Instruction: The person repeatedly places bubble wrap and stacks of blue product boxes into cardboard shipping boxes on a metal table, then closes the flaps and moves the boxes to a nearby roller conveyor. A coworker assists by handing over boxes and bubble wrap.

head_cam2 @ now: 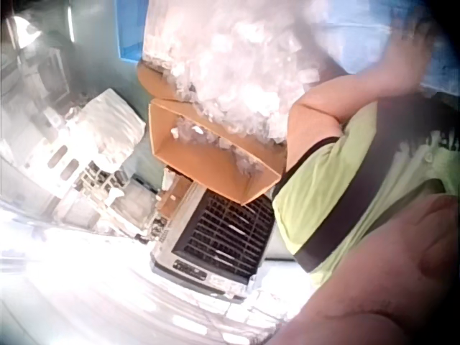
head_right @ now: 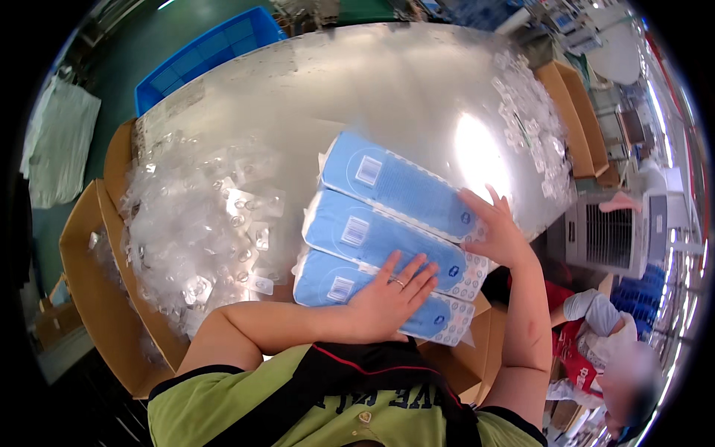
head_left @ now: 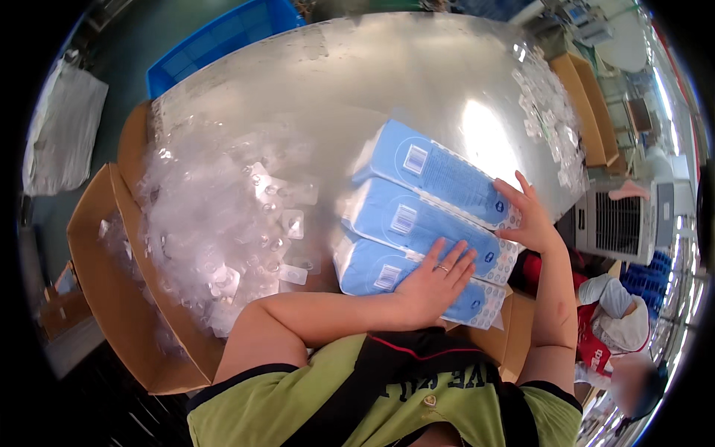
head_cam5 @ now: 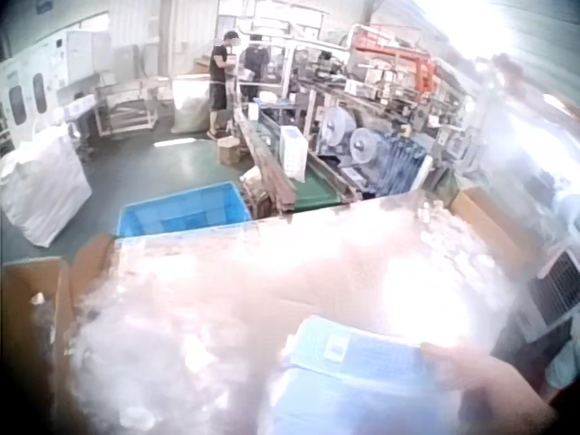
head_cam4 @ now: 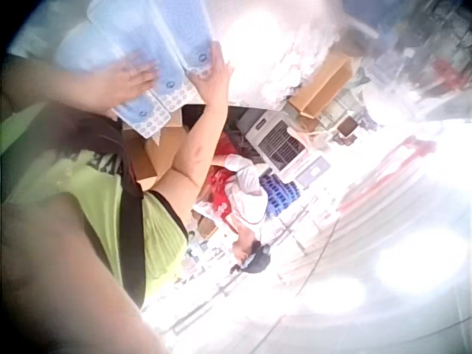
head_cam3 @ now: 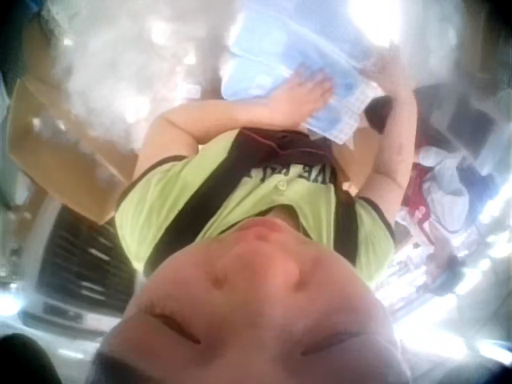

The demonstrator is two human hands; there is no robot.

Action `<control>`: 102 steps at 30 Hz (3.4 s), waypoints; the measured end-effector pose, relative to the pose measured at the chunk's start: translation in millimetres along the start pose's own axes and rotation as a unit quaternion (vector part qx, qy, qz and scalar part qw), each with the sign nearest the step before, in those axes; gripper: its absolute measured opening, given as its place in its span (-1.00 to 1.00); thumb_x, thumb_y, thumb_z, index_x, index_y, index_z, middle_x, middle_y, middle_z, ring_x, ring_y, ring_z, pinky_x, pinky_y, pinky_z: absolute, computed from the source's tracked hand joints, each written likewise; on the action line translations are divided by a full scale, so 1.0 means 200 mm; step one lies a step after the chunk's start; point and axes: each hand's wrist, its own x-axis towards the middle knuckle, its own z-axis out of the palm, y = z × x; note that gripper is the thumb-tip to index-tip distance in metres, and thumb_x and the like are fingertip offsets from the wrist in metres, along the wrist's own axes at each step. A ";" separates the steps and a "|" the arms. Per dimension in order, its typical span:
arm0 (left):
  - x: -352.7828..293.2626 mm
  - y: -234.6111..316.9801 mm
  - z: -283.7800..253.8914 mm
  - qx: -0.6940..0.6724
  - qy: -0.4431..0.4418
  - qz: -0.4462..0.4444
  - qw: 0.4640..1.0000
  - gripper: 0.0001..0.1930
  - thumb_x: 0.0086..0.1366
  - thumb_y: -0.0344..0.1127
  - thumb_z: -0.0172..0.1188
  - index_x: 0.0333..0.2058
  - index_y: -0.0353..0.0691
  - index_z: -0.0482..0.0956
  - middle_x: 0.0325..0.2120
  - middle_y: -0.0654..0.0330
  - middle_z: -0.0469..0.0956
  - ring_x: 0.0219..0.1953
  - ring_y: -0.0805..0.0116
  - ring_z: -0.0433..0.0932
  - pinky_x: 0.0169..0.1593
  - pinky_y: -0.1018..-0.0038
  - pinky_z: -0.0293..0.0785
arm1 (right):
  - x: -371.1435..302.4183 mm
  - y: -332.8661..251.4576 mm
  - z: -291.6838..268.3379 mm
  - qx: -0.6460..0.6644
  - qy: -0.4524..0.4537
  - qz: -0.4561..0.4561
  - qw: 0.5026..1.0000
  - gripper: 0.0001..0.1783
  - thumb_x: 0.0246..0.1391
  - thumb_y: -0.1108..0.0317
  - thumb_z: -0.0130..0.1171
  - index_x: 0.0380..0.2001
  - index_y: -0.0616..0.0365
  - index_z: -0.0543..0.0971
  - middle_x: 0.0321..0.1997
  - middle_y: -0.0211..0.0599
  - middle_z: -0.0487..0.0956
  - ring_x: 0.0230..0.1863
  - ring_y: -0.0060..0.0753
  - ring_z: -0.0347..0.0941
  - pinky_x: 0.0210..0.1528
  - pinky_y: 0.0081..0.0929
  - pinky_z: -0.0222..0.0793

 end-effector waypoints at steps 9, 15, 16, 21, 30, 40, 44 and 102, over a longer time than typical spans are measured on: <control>-0.19 -0.92 -0.03 -0.622 0.450 -0.231 0.597 -0.34 0.37 0.02 -0.02 0.34 -0.16 0.10 0.32 0.09 0.12 0.35 0.08 0.10 0.35 0.15 0.07 | -0.38 0.05 0.60 0.856 0.283 0.215 0.375 -0.43 0.25 -0.09 -0.03 0.06 0.18 0.45 -0.04 -0.19 0.55 -0.04 -0.23 0.51 0.02 -0.30 0.47; -0.18 -1.03 0.34 -0.670 0.320 -0.221 0.632 -0.40 0.40 0.01 -0.08 0.29 -0.20 0.16 0.26 0.08 0.20 0.29 0.11 0.18 0.30 0.18 0.15 | -0.32 0.27 0.63 0.847 0.309 0.172 0.396 -0.61 0.36 0.17 -0.15 0.07 0.18 0.45 -0.05 -0.18 0.54 -0.10 -0.35 0.52 -0.04 -0.41 0.49; -0.09 -0.94 0.27 -0.705 0.295 -0.186 0.617 -0.41 0.40 0.01 -0.09 0.28 -0.21 0.17 0.24 0.08 0.22 0.27 0.12 0.20 0.30 0.18 0.16 | -0.50 0.26 0.52 0.833 0.343 0.165 0.401 -0.60 0.36 0.17 -0.15 0.07 0.18 0.45 -0.05 -0.19 0.54 -0.09 -0.35 0.51 -0.03 -0.41 0.47; 0.56 -0.19 0.12 -0.706 0.263 -0.020 0.658 -0.45 0.43 0.01 -0.14 0.24 -0.24 0.23 0.19 0.08 0.28 0.22 0.15 0.27 0.26 0.20 0.23 | -1.66 0.04 0.28 0.690 0.529 0.137 0.476 -0.57 0.35 0.13 -0.14 0.09 0.19 0.44 -0.01 -0.19 0.52 -0.03 -0.36 0.47 0.03 -0.41 0.40; 0.61 0.88 1.15 -0.582 -0.124 0.028 0.803 -0.48 0.46 0.00 -0.23 0.16 -0.30 0.33 0.08 0.08 0.40 0.11 0.20 0.39 0.18 0.25 0.34 | -2.93 -0.43 0.49 0.380 0.722 0.250 0.522 -0.51 0.35 0.06 -0.11 0.12 0.20 0.42 0.06 -0.21 0.49 0.08 -0.39 0.39 0.15 -0.42 0.28; 0.56 0.17 1.10 -0.491 -0.167 -0.145 0.843 -0.40 0.48 0.04 -0.31 0.28 -0.28 0.20 0.18 -0.05 0.36 0.23 0.16 0.34 0.36 0.24 0.10 | -2.59 0.03 1.12 0.388 0.363 0.551 0.644 -0.36 0.37 -0.04 -0.27 0.18 0.32 0.37 0.27 0.16 0.34 0.32 0.11 0.21 0.34 -0.19 0.09; 0.59 0.55 0.83 -0.446 -0.179 -0.010 0.877 -0.07 0.24 0.13 0.13 0.38 -0.23 -0.10 0.37 -0.06 -0.01 0.41 0.07 -0.02 0.39 0.18 -0.05 | -2.55 -0.03 1.07 0.111 0.136 0.370 0.912 0.31 -0.25 -0.40 0.29 0.40 0.21 0.01 0.49 0.12 -0.10 0.51 0.19 -0.34 0.45 0.09 -0.34; 0.83 -0.84 -0.49 0.252 -0.017 0.048 0.966 -0.35 -0.34 -0.26 0.49 -0.13 -0.11 0.52 -0.23 0.14 0.56 -0.03 0.06 0.42 0.10 0.15 0.29 | -0.43 0.32 0.11 0.118 0.146 0.362 0.913 0.25 -0.30 0.14 0.43 0.39 0.27 -0.07 0.16 0.21 0.35 0.19 0.12 0.34 0.19 -0.23 0.33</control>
